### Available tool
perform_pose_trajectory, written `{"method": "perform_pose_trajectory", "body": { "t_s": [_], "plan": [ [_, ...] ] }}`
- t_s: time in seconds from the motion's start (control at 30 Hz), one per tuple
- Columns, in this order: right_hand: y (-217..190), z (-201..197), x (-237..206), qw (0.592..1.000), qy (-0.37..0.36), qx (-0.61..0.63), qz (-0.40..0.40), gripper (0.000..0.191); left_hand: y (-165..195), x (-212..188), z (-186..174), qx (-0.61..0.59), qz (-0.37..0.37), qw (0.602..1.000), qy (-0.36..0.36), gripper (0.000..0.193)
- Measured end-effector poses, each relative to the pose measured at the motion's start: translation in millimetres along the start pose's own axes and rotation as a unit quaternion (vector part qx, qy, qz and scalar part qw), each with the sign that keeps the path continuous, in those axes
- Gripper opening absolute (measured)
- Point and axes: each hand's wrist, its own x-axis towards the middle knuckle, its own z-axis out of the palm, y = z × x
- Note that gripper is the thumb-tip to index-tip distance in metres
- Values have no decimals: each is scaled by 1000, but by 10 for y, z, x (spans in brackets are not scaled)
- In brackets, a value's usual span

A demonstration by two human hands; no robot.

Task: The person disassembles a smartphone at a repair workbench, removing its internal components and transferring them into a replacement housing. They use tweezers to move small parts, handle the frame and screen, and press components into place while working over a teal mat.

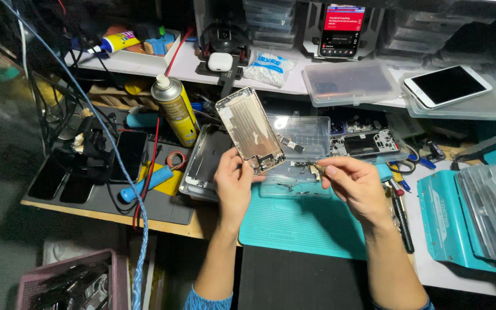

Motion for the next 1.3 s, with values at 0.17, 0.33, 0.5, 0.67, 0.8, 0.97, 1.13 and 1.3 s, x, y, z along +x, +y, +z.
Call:
{"method": "perform_pose_trajectory", "body": {
  "t_s": [0.17,0.33,0.5,0.67,0.8,0.97,1.13,1.3],
  "plan": [
    [-69,174,-36,996,26,-88,-10,22,-36,-65,89,-13,4,1000,-19,35],
    [-94,584,-128,953,8,-239,-186,21,-135,-197,340,-85,-13,995,-50,36],
    [-125,783,-123,904,46,-341,-253,21,-195,-265,441,-55,32,996,-61,34],
    [-129,792,-142,904,57,-345,-247,21,-182,-242,451,-68,-2,996,-52,34],
    [-117,785,-141,900,63,-351,-249,20,-185,-252,473,-83,-9,995,-48,36],
    [-112,787,-137,897,58,-351,-264,20,-204,-261,464,-71,3,996,-48,36],
    [-117,794,-138,898,59,-350,-260,19,-194,-257,457,-74,8,996,-53,36],
    [-127,801,-137,900,61,-344,-259,19,-148,-256,466,-82,3,995,-52,35]
  ]
}}
